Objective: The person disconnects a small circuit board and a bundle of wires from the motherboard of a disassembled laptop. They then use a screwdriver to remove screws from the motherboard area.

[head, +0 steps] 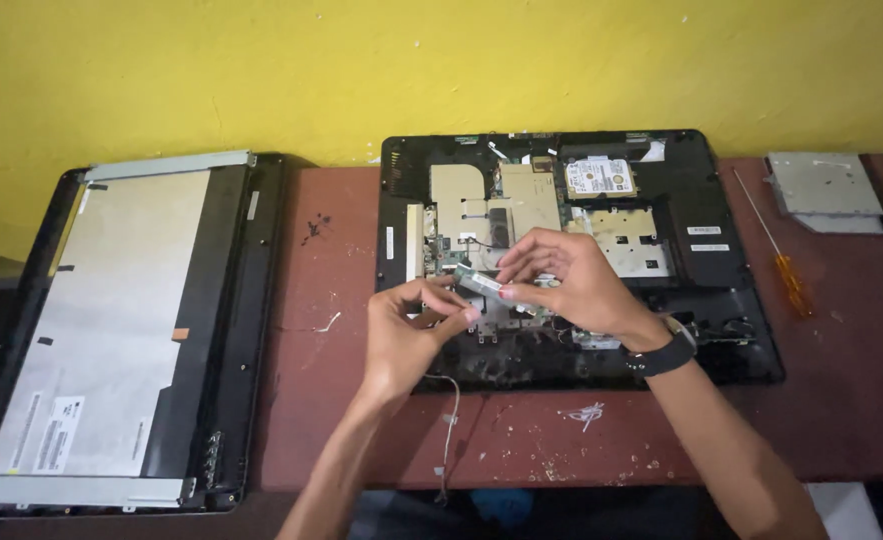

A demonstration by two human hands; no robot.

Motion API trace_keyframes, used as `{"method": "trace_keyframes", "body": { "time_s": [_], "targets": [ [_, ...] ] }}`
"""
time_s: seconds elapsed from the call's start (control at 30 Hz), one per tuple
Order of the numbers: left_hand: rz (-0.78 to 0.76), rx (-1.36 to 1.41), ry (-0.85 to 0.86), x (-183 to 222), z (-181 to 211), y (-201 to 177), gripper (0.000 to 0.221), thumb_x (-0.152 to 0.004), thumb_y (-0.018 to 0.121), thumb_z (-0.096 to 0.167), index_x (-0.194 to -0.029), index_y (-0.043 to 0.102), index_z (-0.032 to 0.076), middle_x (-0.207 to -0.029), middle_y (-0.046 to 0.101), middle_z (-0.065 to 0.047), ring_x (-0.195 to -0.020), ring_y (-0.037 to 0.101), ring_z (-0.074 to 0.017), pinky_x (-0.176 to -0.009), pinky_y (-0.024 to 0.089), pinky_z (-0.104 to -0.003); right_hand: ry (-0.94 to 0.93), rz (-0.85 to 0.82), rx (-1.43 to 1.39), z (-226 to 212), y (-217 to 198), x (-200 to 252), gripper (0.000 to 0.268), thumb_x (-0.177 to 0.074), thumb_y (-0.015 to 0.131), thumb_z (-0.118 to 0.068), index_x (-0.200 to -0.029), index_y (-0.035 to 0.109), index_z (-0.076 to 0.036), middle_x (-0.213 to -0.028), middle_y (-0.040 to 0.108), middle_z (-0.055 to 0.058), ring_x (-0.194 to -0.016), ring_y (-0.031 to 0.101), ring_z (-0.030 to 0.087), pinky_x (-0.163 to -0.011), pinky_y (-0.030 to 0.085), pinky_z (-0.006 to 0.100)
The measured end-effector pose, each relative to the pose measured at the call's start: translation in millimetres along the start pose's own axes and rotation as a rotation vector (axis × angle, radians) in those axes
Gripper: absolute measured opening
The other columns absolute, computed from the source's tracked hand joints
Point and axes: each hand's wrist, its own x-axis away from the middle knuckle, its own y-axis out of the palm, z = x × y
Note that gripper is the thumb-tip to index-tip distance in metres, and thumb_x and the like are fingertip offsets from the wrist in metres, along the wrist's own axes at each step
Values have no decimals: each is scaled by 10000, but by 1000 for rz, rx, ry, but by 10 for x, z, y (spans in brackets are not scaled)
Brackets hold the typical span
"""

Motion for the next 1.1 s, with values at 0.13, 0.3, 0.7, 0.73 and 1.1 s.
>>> {"method": "trace_keyframes", "body": {
  "time_s": [0.13, 0.3, 0.7, 0.73, 1.1],
  "targets": [
    [56, 13, -51, -11, 8, 102, 204, -687, 893, -73, -708, 692, -51, -758, 766, -215, -1020, 730, -357, -860, 632, -469, -40, 13, -19, 88, 27, 20, 287, -778, 857, 18, -1031, 723, 36, -903, 789, 199, -785, 760, 275, -815, 607, 428],
    [165, 144, 11, -30, 5, 263, 219, -671, 892, -106, -694, 684, -40, -754, 769, -205, -821, 740, -252, -752, 630, -358, -53, 26, -109, 86, 116, 55, 256, -802, 830, 24, -1029, 712, 36, -912, 790, 177, -836, 766, 249, -763, 596, 388],
    [386, 463, -8, -59, -149, 541, 224, -760, 852, -90, -724, 650, 2, -854, 772, -220, -950, 774, -311, -800, 626, -353, -342, 463, -47, 249, 351, 445, 93, -844, 814, 28, -915, 753, 23, -772, 742, 177, -697, 672, 222, -788, 561, 397],
    [386, 462, -7, -53, -143, 556, 224, -760, 852, -90, -724, 650, 2, -854, 772, -220, -950, 774, -311, -800, 626, -353, -343, 463, -47, 210, 366, 438, 93, -844, 814, 28, -915, 753, 23, -772, 742, 177, -697, 672, 222, -788, 561, 397],
    [449, 365, 169, 39, -61, 696, 251, -754, 872, -88, -707, 638, -7, -819, 759, -216, -937, 776, -324, -823, 622, -410, -573, 580, 99, -57, 535, 425, 93, -864, 782, 49, -870, 739, -34, -700, 638, 73, -710, 615, 189, -835, 509, 389]
  ]
}}
